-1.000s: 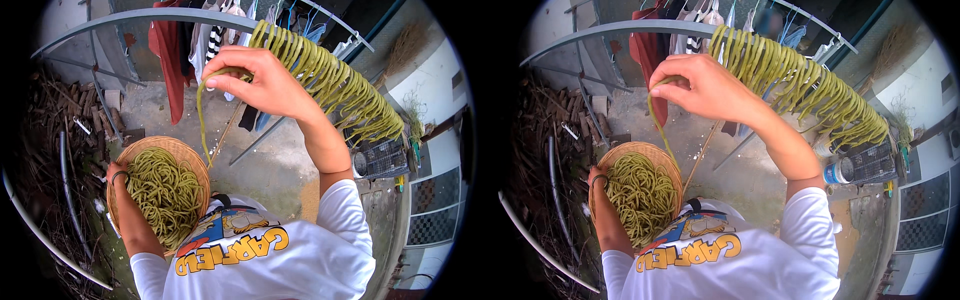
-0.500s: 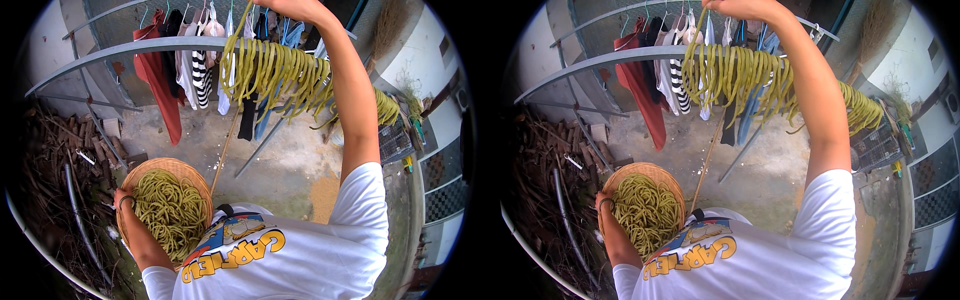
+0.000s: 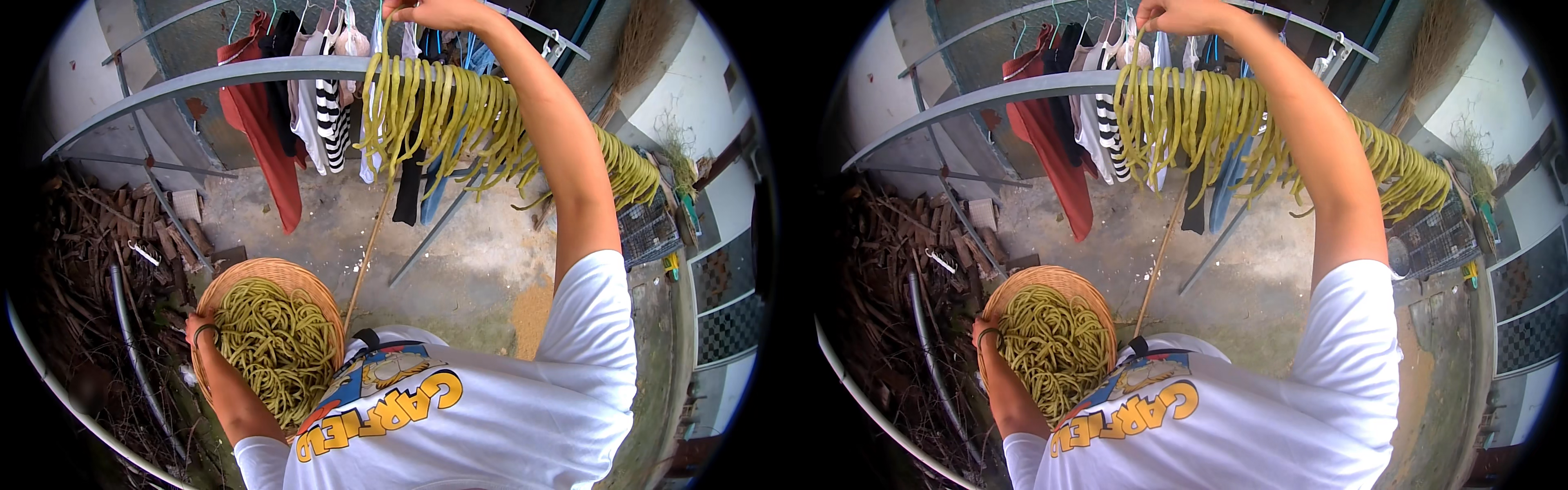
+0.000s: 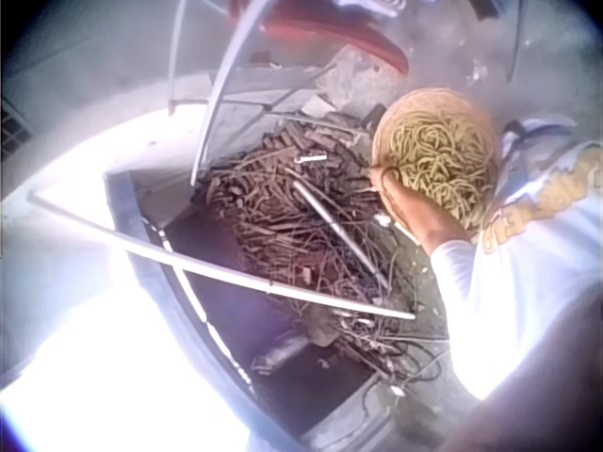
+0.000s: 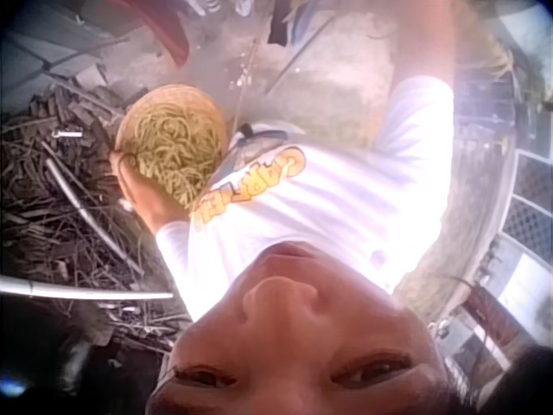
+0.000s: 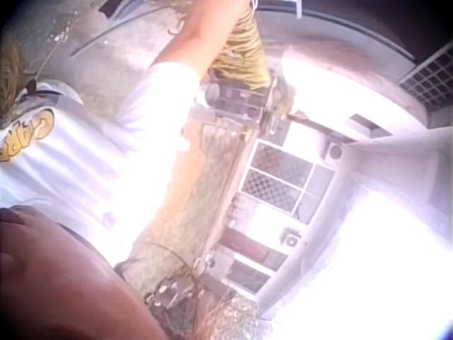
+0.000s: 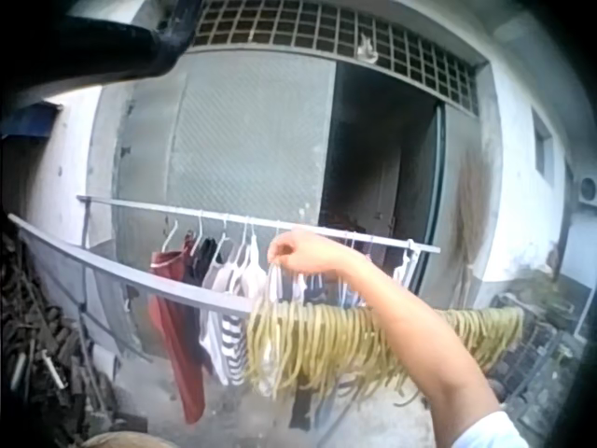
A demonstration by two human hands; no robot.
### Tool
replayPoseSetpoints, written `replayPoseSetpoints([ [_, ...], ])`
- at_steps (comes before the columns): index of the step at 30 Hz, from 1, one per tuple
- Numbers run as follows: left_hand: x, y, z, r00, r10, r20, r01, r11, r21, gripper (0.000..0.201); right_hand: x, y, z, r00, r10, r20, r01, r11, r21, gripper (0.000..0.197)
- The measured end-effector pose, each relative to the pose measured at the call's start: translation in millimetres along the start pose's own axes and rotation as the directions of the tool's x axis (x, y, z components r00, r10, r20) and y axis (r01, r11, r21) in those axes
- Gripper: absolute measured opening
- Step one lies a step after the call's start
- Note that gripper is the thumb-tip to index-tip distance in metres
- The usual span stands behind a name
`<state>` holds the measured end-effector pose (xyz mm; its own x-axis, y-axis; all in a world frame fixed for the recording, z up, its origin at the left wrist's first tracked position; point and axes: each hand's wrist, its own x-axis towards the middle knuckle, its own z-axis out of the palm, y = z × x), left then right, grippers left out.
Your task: The person hangs green beans onto a metal laundry rack by hand, picking them from a woven basket and arranging them along the rack.
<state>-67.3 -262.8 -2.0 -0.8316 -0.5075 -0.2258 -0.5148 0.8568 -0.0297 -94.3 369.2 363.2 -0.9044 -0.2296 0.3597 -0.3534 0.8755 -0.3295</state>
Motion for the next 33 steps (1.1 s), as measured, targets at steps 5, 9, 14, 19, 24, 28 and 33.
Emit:
replayPoseSetpoints([
  [5,2.0,2.5,2.1,1.000,-0.020,-0.009,0.020,0.999,0.028,0.067,14.2,16.7,21.7,0.987,-0.159,-0.033,0.153,0.980,-0.130,0.020],
  [9,2.2,5.2,2.9,1.000,-0.025,-0.019,0.026,0.999,0.026,0.065,8.3,18.8,35.0,0.997,0.023,0.078,-0.002,0.968,-0.251,0.025],
  [14,6.1,-4.2,8.2,0.999,-0.010,-0.030,0.012,0.999,0.037,0.065,-28.6,-43.3,23.3,0.999,-0.013,0.040,0.018,0.993,-0.115,0.023],
  [19,11.0,-6.6,13.9,0.999,-0.015,-0.045,0.015,1.000,0.018,0.067,-50.8,-46.0,27.8,0.994,-0.110,-0.027,0.103,0.976,-0.191,0.024],
  [24,10.9,-1.5,11.3,0.999,-0.010,-0.042,0.011,1.000,0.026,0.067,-47.2,-42.4,33.5,0.985,-0.131,-0.110,0.118,0.986,-0.116,0.024],
  [28,7.6,6.2,4.8,0.999,0.012,-0.050,-0.010,0.999,0.031,0.068,-51.5,-42.1,35.9,0.984,-0.102,-0.144,0.091,0.992,-0.082,0.023],
  [33,6.0,1.4,4.3,0.999,0.000,-0.033,0.001,1.000,0.025,0.067,-59.7,-59.0,34.7,0.939,-0.156,-0.308,0.117,0.983,-0.140,0.018],
])
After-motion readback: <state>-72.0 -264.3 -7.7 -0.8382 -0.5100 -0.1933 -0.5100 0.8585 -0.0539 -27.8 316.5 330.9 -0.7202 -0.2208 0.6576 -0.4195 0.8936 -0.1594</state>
